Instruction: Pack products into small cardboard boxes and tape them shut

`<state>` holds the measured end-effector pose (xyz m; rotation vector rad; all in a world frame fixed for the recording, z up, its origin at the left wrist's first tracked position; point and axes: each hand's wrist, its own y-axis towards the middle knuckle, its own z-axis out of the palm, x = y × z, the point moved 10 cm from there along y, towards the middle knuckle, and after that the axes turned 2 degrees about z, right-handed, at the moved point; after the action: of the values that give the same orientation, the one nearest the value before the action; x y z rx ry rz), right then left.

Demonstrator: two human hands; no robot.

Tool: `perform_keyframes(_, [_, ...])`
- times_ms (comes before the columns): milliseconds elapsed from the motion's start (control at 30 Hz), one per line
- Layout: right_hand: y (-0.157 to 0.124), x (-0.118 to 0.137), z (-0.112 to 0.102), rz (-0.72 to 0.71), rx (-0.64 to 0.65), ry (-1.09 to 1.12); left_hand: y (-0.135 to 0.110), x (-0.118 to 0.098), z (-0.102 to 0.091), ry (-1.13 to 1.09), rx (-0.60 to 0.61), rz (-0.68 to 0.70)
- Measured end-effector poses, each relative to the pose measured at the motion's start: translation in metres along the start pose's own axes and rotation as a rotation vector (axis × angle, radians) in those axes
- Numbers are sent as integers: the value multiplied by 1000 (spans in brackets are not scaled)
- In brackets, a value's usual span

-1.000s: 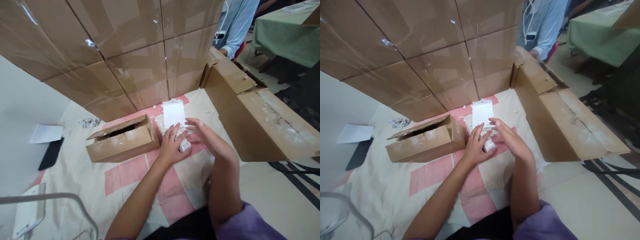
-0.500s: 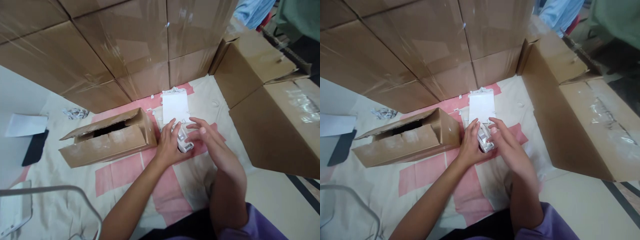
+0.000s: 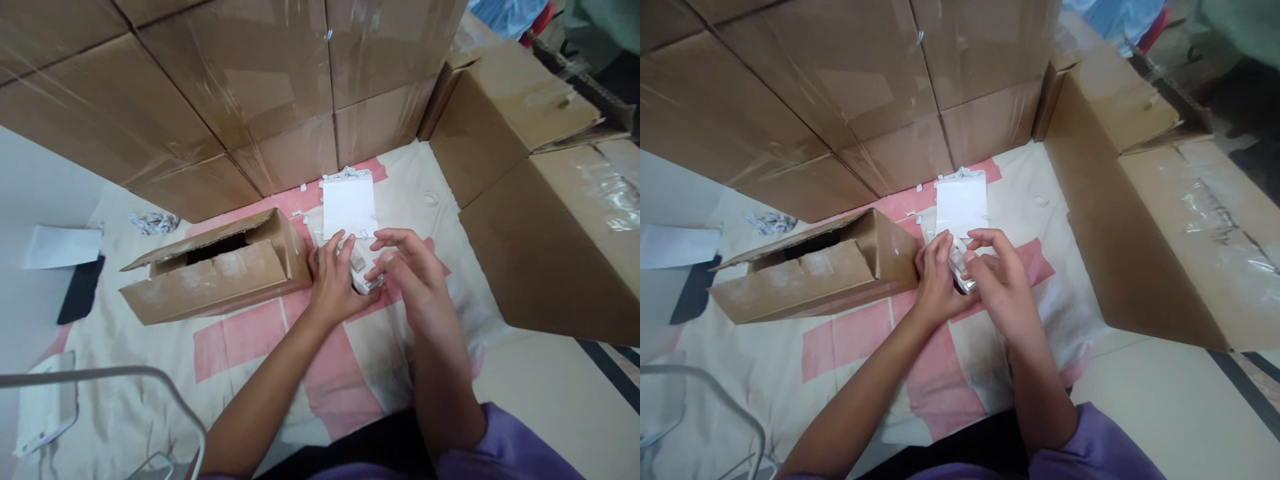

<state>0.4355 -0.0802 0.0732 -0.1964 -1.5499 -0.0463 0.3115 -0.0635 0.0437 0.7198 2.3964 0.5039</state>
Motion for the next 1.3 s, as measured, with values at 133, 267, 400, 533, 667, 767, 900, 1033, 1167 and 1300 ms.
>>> perform_keyframes(133, [2, -3, -1, 22, -27, -7, -1, 1, -2, 12, -19, -10])
perform_keyframes(267, [2, -3, -5, 3, -60, 44, 0, 6, -4, 11, -42, -48])
perform_keyframes(400, [0, 2, -10, -6, -79, 63, -1, 13, -3, 10, -36, -93])
perform_keyframes(533, [-2, -4, -10, 18, -80, 27, -2, 16, -1, 8, -20, -112])
perform_keyframes(667, [0, -16, -10, 56, -86, -95, -2, 16, -2, -8, -23, -132])
perform_keyframes(767, [1, -21, -13, 59, -93, -242, -1, 15, -3, -13, -29, -158])
perform_keyframes(900, [5, -33, -14, 116, -35, -325, 0, 16, -2, -27, -19, -187])
perform_keyframes(1033, [6, -42, -15, 164, 6, -331, -1, 18, -1, -51, -7, -217])
perform_keyframes(1167, [3, -44, -15, 196, 2, -280, -1, 17, -2, -56, -5, -211])
perform_keyframes(1300, [-1, -42, -14, 219, 4, -292, -1, 15, -3, -46, -17, -188])
